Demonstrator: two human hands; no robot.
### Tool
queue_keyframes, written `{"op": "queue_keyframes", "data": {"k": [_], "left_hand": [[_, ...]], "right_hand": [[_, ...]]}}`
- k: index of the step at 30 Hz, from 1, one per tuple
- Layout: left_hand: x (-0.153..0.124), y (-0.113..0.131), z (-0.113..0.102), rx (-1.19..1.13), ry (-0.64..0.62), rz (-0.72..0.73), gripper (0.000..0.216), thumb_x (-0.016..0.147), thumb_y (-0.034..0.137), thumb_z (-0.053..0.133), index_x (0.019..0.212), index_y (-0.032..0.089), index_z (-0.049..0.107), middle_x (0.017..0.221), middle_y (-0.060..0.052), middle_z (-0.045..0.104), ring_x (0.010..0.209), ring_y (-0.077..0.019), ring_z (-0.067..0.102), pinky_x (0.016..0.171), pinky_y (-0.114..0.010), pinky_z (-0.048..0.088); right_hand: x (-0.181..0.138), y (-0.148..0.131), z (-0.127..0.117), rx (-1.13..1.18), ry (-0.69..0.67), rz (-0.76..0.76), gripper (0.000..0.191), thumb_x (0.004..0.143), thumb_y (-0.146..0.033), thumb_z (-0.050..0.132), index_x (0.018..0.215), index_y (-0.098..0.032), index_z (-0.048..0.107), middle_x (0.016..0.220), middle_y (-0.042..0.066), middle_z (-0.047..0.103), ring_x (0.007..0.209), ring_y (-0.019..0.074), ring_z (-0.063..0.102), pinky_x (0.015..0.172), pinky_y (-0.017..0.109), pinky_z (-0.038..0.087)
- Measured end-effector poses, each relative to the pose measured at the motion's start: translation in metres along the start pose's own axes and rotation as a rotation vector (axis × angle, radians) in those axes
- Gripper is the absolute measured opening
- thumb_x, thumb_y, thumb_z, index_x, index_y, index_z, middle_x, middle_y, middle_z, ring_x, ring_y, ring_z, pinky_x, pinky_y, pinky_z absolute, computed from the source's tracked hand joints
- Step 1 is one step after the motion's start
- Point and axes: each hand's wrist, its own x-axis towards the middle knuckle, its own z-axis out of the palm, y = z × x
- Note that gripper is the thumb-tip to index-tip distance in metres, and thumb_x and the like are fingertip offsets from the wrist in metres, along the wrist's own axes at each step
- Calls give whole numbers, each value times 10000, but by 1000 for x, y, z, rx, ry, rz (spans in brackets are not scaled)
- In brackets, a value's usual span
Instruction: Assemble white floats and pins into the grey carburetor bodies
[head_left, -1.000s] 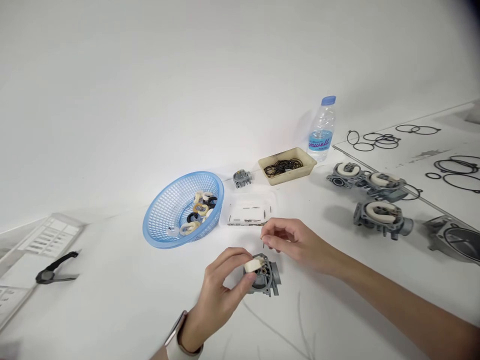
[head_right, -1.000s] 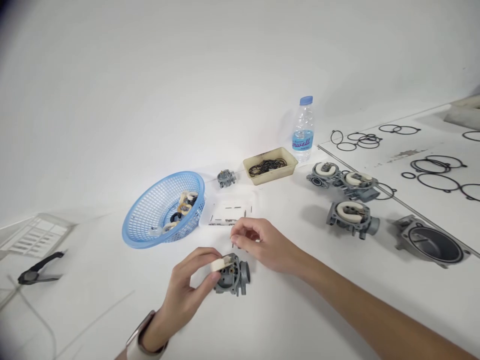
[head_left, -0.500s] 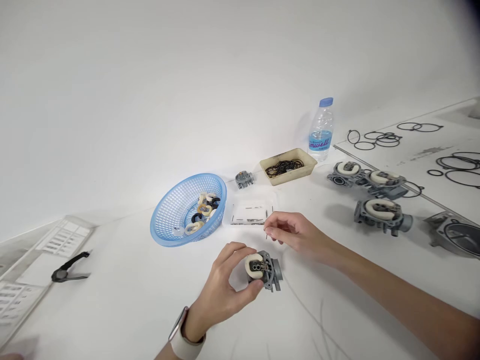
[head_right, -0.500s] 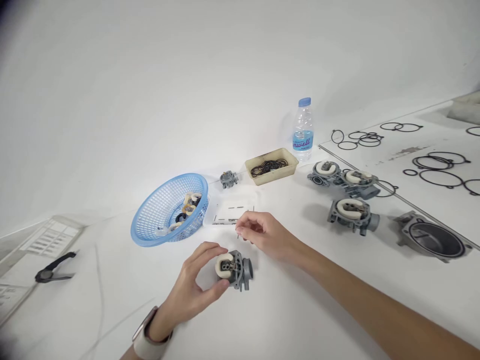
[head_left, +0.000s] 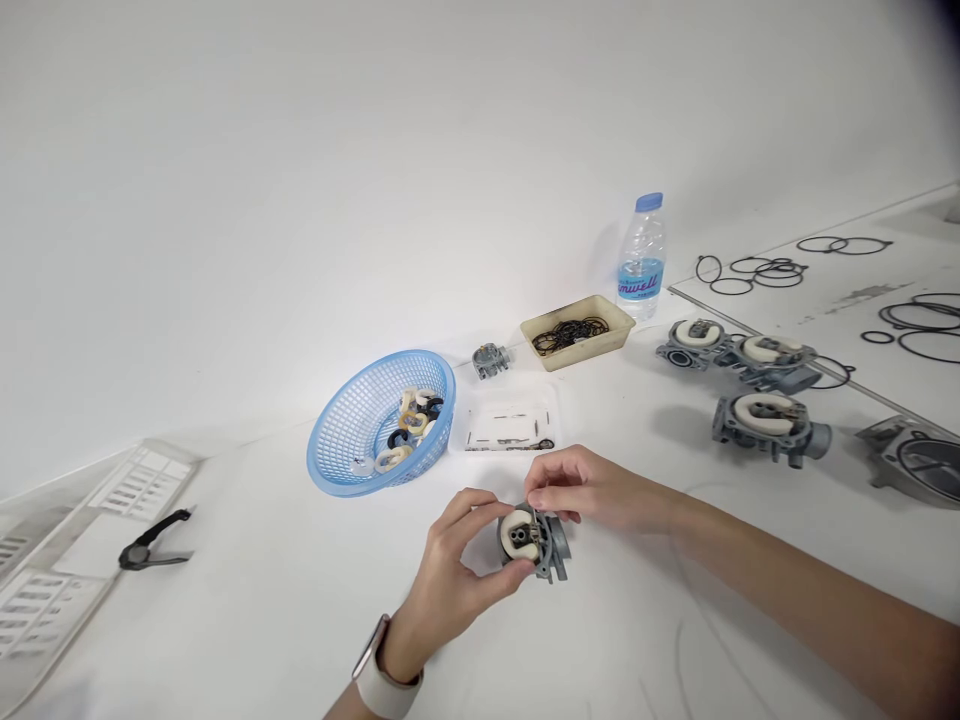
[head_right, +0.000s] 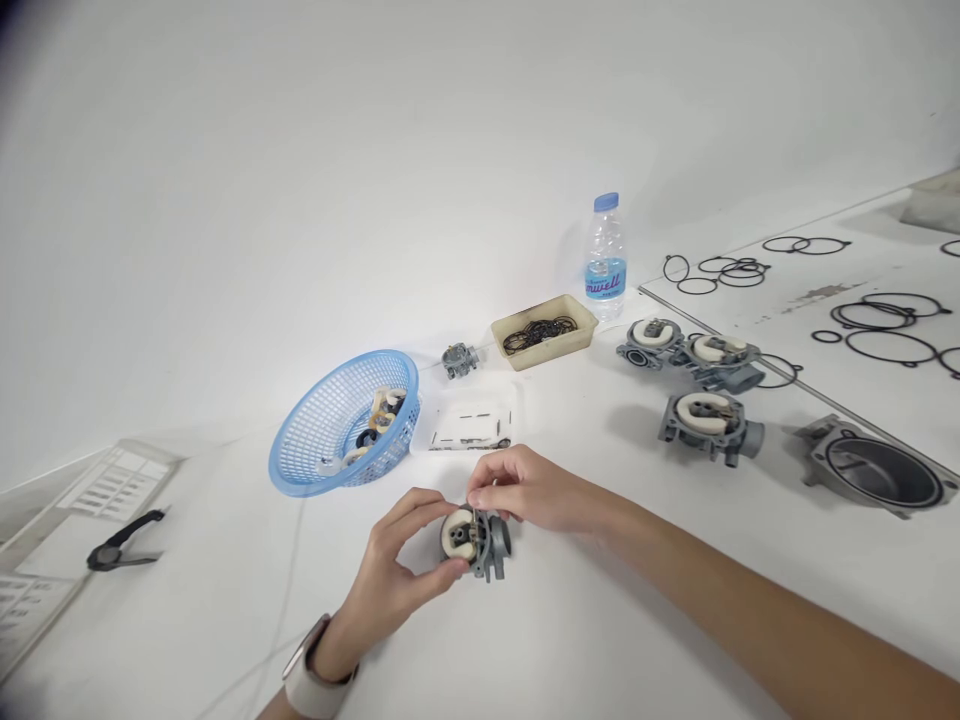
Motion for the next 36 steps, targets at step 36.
{"op": "queue_keyframes", "data": {"k": [36], "left_hand": [[-7,4,15,166,66,36,262,906,327,702,1119,219,596,1041,-74,678,935,-240,641,832,-372,512]], "right_hand": [[-3,-5,1,23,-17,74,282,902,-430,667,870,-152,703,764,7,556,641,107,427,582,237,345]]}}
